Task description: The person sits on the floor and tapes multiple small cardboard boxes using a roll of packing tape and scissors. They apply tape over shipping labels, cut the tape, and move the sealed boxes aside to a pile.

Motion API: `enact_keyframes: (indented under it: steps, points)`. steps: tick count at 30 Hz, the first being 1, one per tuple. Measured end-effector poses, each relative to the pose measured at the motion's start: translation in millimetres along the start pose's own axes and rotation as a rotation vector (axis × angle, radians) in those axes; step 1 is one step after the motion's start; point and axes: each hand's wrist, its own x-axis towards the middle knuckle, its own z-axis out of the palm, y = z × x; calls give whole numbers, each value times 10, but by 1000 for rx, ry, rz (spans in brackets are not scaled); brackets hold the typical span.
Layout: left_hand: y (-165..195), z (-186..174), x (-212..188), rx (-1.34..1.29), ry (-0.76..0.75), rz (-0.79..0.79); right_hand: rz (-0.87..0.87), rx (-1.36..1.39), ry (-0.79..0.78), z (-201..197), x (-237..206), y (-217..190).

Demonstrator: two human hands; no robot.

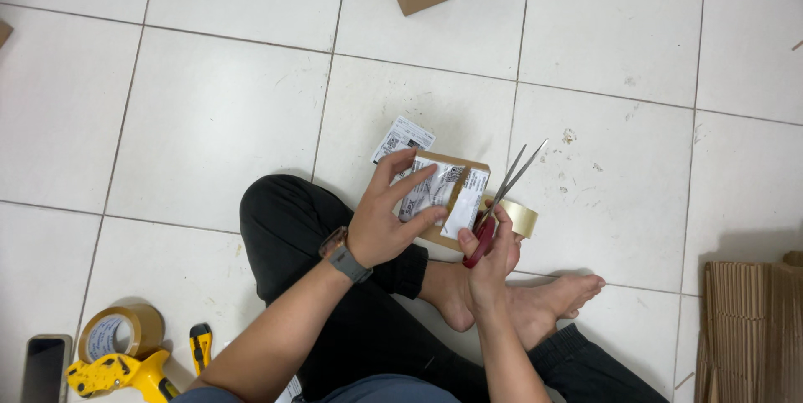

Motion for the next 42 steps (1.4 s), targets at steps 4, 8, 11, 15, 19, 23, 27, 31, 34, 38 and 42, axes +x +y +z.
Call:
enact_keyframes:
  steps: [4,8,11,15,19,23,27,31,34,38,42]
  points:
    - [45,15,23,0,155,102,14,78,-148,22,-58,30]
    - [-150,-153,182,-483,179,-464,290,429,-344,-80,-54,-114]
    - [-429,-174,204,-711,135,-474,419,538,-432,-180,-60,-278]
    - [-688,3,220,-712,119,-522,441,609,-471,-225,-119,-438]
    - [-649,-357,583,-505,564,-527,329,584,-549,-384,-196,-523]
    - [-275,-969,680,-257,417,-468,344,154,-580,-680,-94,-501]
    - [272,-607,232,149,-509,168,459,-104,-731,-769,54,-267]
    - [548,-224,67,257,-576,448,364,-158,-694,-746,89,-15]
    - [553,-260,80,248,-562,457,262,-67,-673,-759,67,25]
    - [422,-230,-40,292,-457,340,327,-332,-526,-696,12,-111]
    - [174,-36,-40,256,-312,-95,165,-947,-494,-480,-58,-264]
